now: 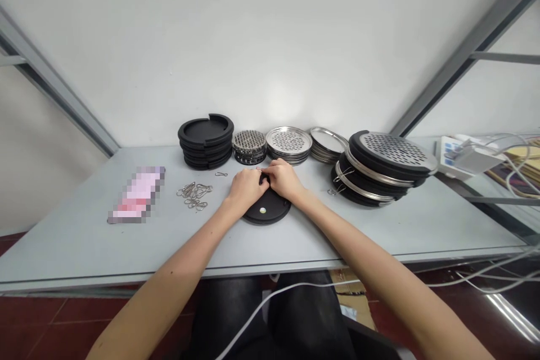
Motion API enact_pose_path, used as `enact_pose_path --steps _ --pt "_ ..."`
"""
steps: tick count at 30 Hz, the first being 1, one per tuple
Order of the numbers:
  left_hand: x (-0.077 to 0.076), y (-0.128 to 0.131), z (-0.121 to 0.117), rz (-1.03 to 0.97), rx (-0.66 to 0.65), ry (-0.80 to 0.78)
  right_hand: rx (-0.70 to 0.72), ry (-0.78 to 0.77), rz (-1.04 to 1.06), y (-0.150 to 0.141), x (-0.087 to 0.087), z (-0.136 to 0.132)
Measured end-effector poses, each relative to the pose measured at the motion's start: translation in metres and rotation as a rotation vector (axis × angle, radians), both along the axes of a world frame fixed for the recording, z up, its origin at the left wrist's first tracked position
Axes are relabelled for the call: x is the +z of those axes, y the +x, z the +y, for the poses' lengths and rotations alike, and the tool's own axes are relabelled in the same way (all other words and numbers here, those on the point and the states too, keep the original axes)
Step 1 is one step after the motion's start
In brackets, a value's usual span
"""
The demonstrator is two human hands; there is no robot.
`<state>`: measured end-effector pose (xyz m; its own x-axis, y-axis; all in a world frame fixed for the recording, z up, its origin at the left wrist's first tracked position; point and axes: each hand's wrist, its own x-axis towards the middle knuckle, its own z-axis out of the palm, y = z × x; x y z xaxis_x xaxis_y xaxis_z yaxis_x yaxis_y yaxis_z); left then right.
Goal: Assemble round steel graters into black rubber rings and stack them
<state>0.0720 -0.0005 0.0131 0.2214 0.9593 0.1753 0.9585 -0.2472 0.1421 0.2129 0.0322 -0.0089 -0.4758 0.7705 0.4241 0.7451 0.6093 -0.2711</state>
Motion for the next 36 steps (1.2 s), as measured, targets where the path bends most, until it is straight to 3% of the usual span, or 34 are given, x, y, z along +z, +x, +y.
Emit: enact_pose_path --steps 11,16,22,30,36 --pt "0.003 -0.002 -0.002 -0.020 -0.042 -0.013 -0.013 0.023 -0.096 0.003 0.006 -0.005" --pt "0.004 -0.001 -0.004 -0.055 -0.043 -0.044 -0.063 -0.013 0.002 0.007 0.002 -0.006" --pt "0.002 -0.005 -0.006 -0.127 -0.067 -0.015 -0.024 -0.063 0.176 0.014 -0.002 -0.004" --pt "-0.001 -0.011 -0.001 -0.313 -0.118 -0.008 0.005 -0.064 0.201 0.017 0.001 -0.005" --pt "-0.006 -0.014 0.003 -0.396 -0.169 0.084 0.041 -0.082 0.258 0.020 0.001 -0.004"
